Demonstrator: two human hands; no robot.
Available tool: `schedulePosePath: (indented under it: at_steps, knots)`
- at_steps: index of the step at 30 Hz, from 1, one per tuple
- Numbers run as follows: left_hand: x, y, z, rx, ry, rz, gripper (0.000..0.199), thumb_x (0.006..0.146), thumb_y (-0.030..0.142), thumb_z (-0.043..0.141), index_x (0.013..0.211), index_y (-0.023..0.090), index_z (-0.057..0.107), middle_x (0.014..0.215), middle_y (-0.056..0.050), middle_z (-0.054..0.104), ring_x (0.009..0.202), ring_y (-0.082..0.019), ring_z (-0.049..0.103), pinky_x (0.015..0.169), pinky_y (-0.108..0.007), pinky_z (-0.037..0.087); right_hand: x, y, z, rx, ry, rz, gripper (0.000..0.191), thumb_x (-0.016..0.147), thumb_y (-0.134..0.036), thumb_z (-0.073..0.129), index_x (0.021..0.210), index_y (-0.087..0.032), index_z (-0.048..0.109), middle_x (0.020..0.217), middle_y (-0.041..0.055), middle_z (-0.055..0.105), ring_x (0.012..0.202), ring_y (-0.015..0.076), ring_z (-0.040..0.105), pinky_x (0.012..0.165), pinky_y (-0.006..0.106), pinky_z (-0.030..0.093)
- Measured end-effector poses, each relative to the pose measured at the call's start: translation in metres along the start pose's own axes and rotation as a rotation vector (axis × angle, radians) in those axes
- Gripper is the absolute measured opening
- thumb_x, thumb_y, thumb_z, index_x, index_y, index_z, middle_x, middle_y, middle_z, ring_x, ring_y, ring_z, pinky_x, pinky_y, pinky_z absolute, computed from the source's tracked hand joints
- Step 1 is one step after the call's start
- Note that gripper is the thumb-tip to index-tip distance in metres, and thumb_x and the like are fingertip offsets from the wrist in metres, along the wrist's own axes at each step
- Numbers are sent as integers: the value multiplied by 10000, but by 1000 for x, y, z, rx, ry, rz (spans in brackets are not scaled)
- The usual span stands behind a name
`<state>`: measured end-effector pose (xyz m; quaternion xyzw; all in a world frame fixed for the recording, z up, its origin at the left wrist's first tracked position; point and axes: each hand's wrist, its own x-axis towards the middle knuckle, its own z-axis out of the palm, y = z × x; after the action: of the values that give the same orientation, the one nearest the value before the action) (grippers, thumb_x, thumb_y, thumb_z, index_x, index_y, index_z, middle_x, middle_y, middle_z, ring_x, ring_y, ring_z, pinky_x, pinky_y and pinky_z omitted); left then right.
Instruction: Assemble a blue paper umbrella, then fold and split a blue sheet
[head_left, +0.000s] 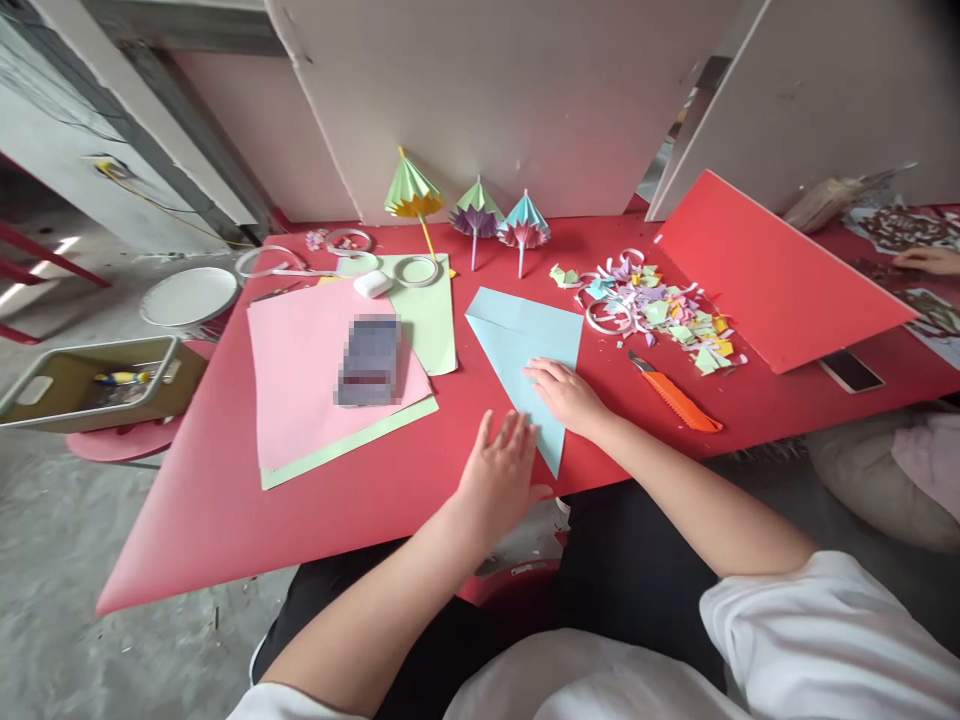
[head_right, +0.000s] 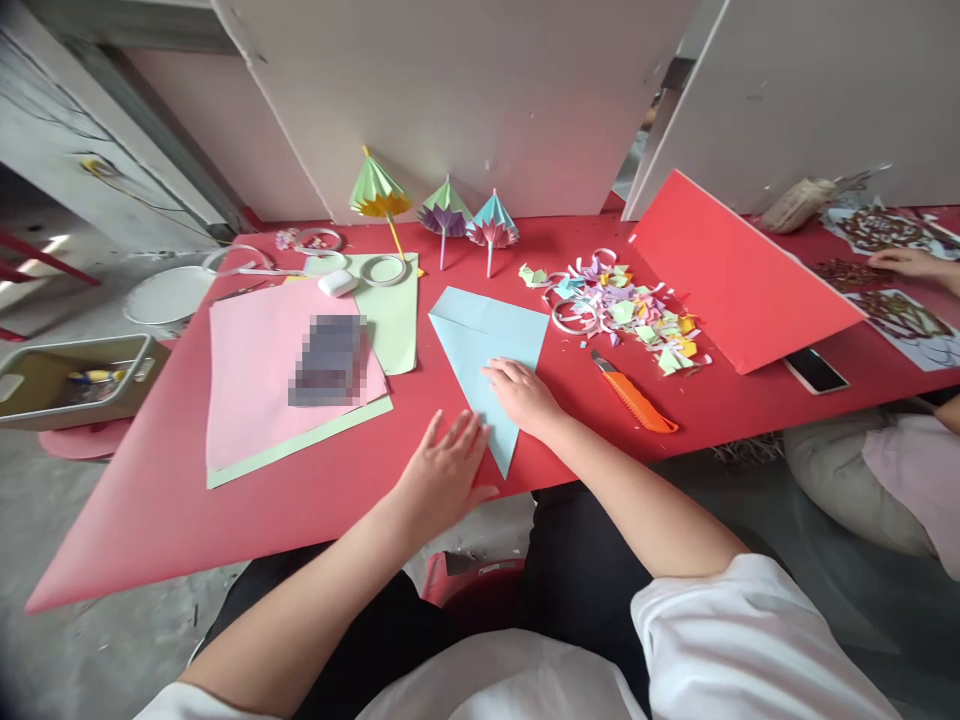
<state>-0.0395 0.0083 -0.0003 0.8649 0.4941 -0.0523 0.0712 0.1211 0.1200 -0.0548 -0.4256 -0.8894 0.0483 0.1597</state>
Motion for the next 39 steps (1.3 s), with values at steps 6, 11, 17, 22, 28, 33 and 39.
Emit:
schedulePosePath:
  at_steps: [6, 11, 17, 22, 28, 33, 39]
  knots:
    - [-34, 30, -11, -43, 2, 360, 409, 845, 452, 482, 1031, 125, 642, 1097, -132, 635, 1227, -278, 412, 1076, -470, 214, -1, 2, 3, -6, 58, -52, 335, 918, -223, 335, 1187, -171, 528, 1224, 112, 541, 1188, 212, 467, 992, 396, 416]
    - [-36, 27, -11, -214, 189, 518, 374, 910, 390, 363, 766, 160, 621, 598, -25, 611, 725, -162, 608, 976, -378, 368, -1, 3, 4, -2, 57, -51, 334, 920, -242, 331, 1182, -182, 529, 1226, 109, 540, 1184, 214, 473, 983, 395, 429]
    - [15, 10, 2, 11, 347, 107, 339, 870, 159, 393, 1155, 37, 529, 1306, -191, 456, 1240, -267, 399, 1014, -362, 337, -2, 6, 4, -4, -4, -6, 371, 898, -244, 352, 1232, -179, 501, 1288, 103, 498, 1232, 220, 425, 1010, 396, 406]
    - [36, 22, 29, 18, 314, -51, 505, 940, 277, 260, 1358, -5, 297, 1426, -202, 288, 1336, -304, 207, 1058, -402, 287, -2, 7, 2, 1, -50, 14, 382, 885, -229, 361, 1241, -197, 495, 1308, 83, 484, 1237, 216, 420, 1004, 395, 415]
    - [30, 21, 40, -52, 276, -147, 653, 925, 453, 212, 1376, -18, 248, 1441, -203, 238, 1346, -309, 151, 1095, -433, 214, 1, 4, 5, -16, 18, -38, 371, 911, -225, 320, 1204, -143, 532, 1249, 121, 528, 1207, 239, 447, 1002, 415, 410]
    - [32, 21, 37, -43, 242, -164, 662, 912, 455, 236, 1380, -13, 247, 1442, -211, 233, 1348, -316, 136, 1100, -444, 190, -1, 4, 1, 70, 39, -35, 353, 905, -217, 344, 1175, -171, 566, 1242, 106, 538, 1197, 227, 464, 990, 405, 429]
    - [36, 23, 42, -8, 249, -176, 680, 907, 474, 237, 1372, -21, 265, 1434, -226, 239, 1343, -325, 155, 1090, -448, 220, -4, 8, -16, 228, -84, -132, 405, 840, -93, 357, 1123, -226, 615, 1214, 49, 578, 1148, 181, 520, 992, 366, 436]
